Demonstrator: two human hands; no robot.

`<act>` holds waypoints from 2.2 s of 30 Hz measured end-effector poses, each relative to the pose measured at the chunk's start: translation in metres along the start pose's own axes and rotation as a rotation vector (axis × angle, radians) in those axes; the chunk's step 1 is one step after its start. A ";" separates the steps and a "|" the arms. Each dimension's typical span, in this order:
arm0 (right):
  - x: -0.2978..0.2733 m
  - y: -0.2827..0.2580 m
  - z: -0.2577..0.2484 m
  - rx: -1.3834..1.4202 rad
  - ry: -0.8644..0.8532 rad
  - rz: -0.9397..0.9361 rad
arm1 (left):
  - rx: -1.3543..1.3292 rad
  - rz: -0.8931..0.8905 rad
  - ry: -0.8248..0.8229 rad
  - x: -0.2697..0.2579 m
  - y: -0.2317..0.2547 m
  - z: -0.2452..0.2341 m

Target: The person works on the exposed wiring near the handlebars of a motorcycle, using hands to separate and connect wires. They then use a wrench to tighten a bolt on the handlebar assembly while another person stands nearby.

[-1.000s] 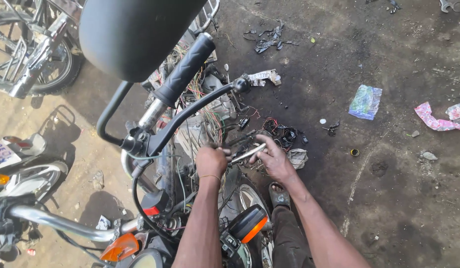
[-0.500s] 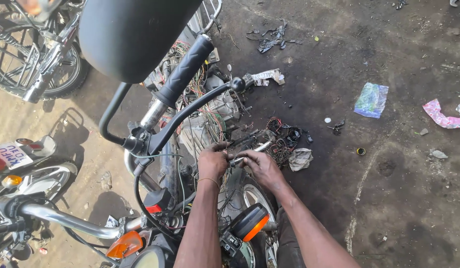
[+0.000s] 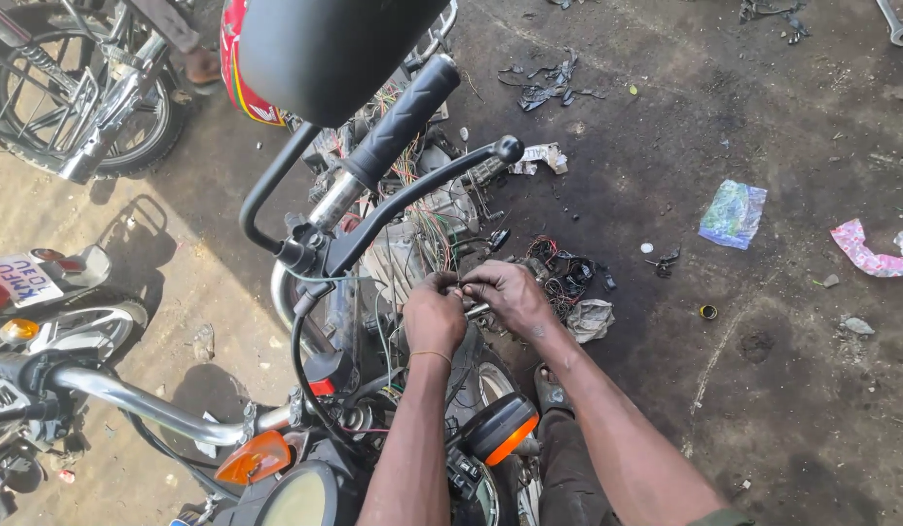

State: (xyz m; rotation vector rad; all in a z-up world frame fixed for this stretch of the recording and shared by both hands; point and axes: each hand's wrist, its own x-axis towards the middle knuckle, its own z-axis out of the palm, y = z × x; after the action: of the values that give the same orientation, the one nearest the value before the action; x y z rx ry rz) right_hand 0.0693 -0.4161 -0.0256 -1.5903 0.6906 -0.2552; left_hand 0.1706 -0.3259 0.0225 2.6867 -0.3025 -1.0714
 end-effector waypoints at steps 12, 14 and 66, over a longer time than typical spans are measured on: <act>0.010 -0.016 -0.017 -0.251 -0.218 -0.060 | 0.065 0.120 0.113 0.010 -0.017 0.010; 0.009 -0.015 -0.016 -0.271 -0.226 -0.056 | 0.095 0.110 0.118 0.009 -0.018 0.010; -0.105 0.123 0.039 0.968 0.189 0.370 | -0.063 -0.040 0.011 -0.029 0.018 -0.019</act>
State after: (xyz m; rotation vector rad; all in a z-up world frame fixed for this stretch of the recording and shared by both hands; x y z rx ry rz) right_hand -0.0274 -0.3243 -0.1249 -0.5100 0.8180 -0.3905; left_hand 0.1609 -0.3324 0.0597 2.6523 -0.2098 -1.0583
